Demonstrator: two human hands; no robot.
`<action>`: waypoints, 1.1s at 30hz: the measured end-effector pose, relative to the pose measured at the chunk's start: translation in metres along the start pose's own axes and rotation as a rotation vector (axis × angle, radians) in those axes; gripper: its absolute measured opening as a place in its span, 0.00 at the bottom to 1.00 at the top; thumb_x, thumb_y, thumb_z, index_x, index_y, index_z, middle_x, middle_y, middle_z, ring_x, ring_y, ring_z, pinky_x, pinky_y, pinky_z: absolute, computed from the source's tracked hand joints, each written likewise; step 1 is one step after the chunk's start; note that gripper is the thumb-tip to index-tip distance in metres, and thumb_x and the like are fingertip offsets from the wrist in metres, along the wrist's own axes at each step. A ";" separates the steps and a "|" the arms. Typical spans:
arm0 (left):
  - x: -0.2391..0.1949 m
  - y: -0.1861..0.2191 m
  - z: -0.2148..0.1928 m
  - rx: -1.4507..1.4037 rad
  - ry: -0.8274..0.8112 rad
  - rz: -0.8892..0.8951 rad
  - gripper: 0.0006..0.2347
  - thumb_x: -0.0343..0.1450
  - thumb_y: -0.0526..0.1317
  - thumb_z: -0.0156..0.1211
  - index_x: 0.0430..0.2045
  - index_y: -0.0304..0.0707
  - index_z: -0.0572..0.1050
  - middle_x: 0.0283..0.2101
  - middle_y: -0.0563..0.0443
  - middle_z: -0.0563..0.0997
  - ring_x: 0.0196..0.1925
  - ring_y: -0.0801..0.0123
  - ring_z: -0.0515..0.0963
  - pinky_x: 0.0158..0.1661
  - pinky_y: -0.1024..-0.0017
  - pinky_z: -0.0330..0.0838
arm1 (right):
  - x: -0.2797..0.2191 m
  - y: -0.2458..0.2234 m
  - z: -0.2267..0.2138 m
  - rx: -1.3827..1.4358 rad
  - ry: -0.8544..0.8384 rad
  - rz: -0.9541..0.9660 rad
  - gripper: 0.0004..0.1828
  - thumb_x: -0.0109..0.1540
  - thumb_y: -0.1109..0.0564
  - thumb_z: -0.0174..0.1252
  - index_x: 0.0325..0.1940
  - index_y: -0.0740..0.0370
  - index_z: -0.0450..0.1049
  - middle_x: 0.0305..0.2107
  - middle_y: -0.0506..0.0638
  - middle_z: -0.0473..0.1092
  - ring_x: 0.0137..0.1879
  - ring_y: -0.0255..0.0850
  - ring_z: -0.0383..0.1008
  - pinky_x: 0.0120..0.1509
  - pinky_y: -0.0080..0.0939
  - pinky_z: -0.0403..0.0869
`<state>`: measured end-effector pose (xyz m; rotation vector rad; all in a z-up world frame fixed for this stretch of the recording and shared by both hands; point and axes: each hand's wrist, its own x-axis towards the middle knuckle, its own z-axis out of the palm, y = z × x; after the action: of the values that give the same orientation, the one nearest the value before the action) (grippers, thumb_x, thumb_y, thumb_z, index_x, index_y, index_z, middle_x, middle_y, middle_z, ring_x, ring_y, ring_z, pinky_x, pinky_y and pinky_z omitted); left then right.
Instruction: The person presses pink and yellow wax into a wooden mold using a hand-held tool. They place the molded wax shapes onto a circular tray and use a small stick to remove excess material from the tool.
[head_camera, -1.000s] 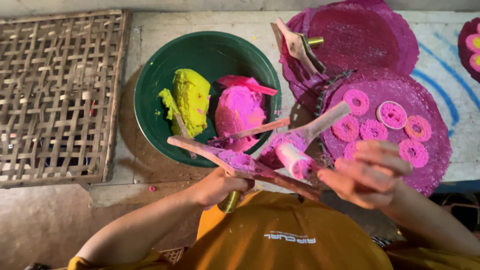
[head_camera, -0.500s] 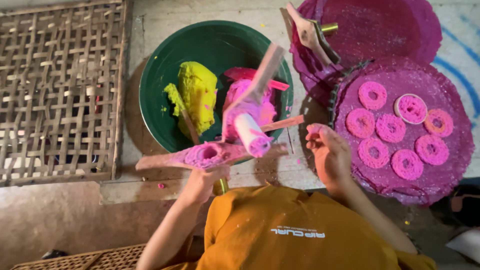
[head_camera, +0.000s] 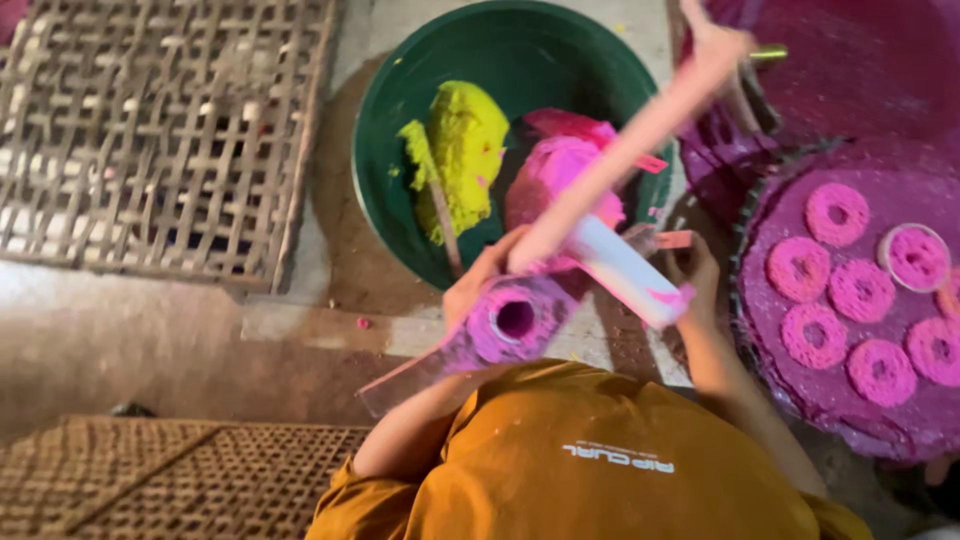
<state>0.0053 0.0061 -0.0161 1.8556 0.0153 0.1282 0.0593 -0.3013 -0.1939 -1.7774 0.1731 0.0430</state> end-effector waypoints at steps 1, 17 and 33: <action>-0.001 0.003 0.000 0.023 -0.044 0.105 0.23 0.69 0.41 0.69 0.59 0.40 0.72 0.49 0.44 0.82 0.47 0.56 0.85 0.48 0.69 0.76 | 0.004 0.003 0.008 -0.170 -0.183 0.004 0.21 0.61 0.66 0.47 0.59 0.71 0.69 0.52 0.57 0.69 0.54 0.42 0.73 0.58 0.42 0.72; -0.002 0.008 0.003 0.136 -0.014 0.775 0.17 0.77 0.42 0.57 0.56 0.29 0.69 0.59 0.39 0.79 0.35 0.62 0.77 0.37 0.66 0.76 | -0.013 -0.025 -0.053 -0.279 -0.251 -0.179 0.12 0.68 0.64 0.51 0.55 0.69 0.70 0.45 0.55 0.70 0.46 0.39 0.71 0.49 0.38 0.70; -0.008 0.017 -0.019 0.256 0.099 0.689 0.15 0.75 0.40 0.60 0.55 0.40 0.71 0.57 0.43 0.78 0.40 0.62 0.80 0.39 0.68 0.77 | -0.062 -0.118 -0.140 0.552 -0.131 -0.298 0.06 0.75 0.61 0.53 0.51 0.67 0.71 0.37 0.53 0.72 0.36 0.35 0.70 0.40 0.31 0.68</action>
<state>-0.0054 0.0184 0.0046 2.0371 -0.5647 0.7224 0.0049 -0.4083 -0.0421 -1.2284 -0.1653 -0.0951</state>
